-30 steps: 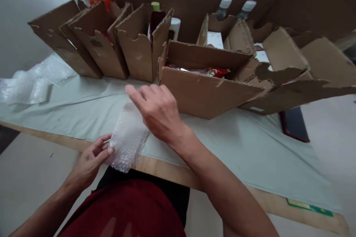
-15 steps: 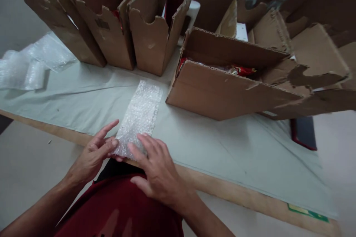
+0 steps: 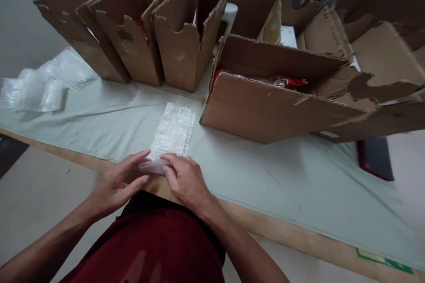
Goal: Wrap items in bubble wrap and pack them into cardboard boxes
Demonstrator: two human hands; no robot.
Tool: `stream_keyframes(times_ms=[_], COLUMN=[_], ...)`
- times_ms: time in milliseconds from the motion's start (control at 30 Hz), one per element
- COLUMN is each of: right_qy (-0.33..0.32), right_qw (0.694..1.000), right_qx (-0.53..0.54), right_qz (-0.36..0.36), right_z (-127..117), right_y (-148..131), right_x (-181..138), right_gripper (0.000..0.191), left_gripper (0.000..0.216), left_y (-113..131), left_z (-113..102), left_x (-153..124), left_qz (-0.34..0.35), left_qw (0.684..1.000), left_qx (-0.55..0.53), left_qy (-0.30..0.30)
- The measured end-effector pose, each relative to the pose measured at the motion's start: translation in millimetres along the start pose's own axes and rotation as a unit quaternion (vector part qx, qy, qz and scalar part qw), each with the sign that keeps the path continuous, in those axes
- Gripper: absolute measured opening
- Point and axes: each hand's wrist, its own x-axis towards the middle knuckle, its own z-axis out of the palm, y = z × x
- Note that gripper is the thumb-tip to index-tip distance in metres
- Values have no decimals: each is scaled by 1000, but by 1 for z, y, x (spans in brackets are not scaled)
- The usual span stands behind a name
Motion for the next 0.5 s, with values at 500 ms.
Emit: stream_keyframes(times_ms=[500], right_qy=[28], right_qw=[949], right_qx=[-280], right_qz=[-139], right_z=[4], right_y=[-7], right_x=[-28], right_gripper=[29], left_gripper=[46], left_y=[-11], left_z=[21], left_x=[35], left_qz=[-69], left_qw=[994], left_qx=[84], left_qy=[1])
